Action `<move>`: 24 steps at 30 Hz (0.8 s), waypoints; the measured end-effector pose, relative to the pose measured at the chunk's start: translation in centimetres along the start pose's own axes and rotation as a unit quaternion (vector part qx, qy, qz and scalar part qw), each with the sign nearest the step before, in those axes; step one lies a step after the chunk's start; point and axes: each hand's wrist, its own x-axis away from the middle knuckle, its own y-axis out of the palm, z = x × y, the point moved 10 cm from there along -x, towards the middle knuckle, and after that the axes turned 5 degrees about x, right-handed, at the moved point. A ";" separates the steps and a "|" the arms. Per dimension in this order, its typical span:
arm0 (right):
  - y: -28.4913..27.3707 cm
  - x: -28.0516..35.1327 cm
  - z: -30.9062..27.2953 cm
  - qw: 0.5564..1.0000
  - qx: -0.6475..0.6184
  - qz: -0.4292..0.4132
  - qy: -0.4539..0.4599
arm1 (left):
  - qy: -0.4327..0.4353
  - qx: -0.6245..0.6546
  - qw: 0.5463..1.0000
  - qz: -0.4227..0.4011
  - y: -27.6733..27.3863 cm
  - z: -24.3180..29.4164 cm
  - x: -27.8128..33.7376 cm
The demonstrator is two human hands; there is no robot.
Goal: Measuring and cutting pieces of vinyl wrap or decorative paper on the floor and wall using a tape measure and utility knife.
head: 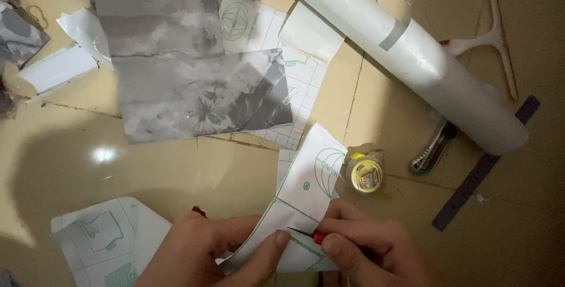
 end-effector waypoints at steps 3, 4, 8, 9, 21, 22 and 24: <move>-0.2 0.0 0.4 1.000 0.004 0.007 0.027 | -0.024 0.003 1.000 -0.011 0.2 -0.5 0.0; -0.4 0.0 0.6 0.999 0.011 0.016 0.042 | -0.052 -0.008 0.998 -0.023 0.4 -1.1 0.1; 0.2 -0.1 -1.2 0.998 -0.035 0.004 -0.047 | -0.047 -0.001 0.999 -0.011 0.4 -1.0 0.0; -0.2 0.0 0.0 0.999 -0.036 0.015 0.003 | -0.031 0.004 0.999 -0.008 0.4 -0.6 0.0; -0.2 -0.1 0.0 1.000 -0.004 -0.004 -0.014 | -0.048 -0.002 0.999 -0.013 0.2 -1.4 0.3; -0.2 -0.1 0.2 1.000 -0.017 -0.004 -0.010 | -0.061 -0.018 0.998 -0.019 0.2 -1.8 0.5; -0.3 -0.2 0.6 1.000 -0.028 0.008 0.007 | -0.065 -0.016 0.997 -0.028 0.0 -1.8 0.4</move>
